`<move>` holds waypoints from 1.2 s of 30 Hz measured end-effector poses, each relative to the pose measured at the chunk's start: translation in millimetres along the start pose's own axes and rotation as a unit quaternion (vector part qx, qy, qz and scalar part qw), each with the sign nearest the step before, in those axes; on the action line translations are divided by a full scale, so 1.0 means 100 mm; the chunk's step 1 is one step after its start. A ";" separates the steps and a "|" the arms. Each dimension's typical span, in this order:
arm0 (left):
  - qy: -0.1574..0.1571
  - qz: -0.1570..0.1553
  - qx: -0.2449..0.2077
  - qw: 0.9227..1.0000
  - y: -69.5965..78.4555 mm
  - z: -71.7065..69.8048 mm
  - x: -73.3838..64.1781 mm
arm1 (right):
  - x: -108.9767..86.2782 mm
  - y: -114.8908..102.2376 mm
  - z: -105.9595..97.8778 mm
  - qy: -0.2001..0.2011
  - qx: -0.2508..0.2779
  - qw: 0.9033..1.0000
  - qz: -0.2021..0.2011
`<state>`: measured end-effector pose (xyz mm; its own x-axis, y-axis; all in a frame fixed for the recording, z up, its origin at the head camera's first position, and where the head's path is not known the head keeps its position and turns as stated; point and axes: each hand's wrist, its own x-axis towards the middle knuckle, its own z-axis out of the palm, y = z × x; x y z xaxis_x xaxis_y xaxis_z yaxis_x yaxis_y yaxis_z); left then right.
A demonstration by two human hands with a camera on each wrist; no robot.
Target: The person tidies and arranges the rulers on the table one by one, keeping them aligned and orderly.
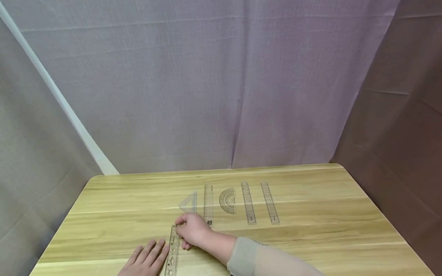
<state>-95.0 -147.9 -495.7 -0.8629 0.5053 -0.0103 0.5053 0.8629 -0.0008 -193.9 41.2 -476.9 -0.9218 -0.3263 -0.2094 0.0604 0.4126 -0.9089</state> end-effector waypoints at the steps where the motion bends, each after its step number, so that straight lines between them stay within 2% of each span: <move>1: 0.000 -0.001 -0.001 1.000 0.00 0.00 0.00 | 0.00 0.00 0.00 0.000 -0.004 1.000 -0.001; 12: 0.005 -0.003 -0.006 1.000 0.01 0.01 0.00 | -0.01 -0.03 -0.03 -0.003 -0.096 0.995 -0.026; 18: -0.005 0.000 -0.002 1.000 0.00 0.01 0.00 | -0.01 -0.05 -0.05 -0.011 -0.125 0.992 -0.033; 24: -0.005 0.000 0.000 1.000 0.00 0.00 -0.01 | 0.02 -0.04 -0.09 -0.035 -0.152 0.987 -0.040; 27: 0.001 0.003 0.007 1.000 0.00 0.01 -0.01 | 0.04 -0.06 -0.13 -0.046 -0.190 0.979 -0.052; 31: 0.008 0.006 0.009 1.000 0.00 0.03 -0.01 | 0.05 -0.08 -0.18 -0.062 -0.255 0.962 -0.077; 36: 0.011 0.005 0.005 1.000 0.00 0.05 -0.02 | 0.04 -0.09 -0.24 -0.070 -0.291 0.950 -0.087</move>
<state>-92.9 -149.3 -500.5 -0.8577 0.5141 0.0115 0.5140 0.8577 -0.0103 -207.1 56.5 -461.1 -0.8364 -0.5251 -0.1573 -0.3475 0.7298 -0.5888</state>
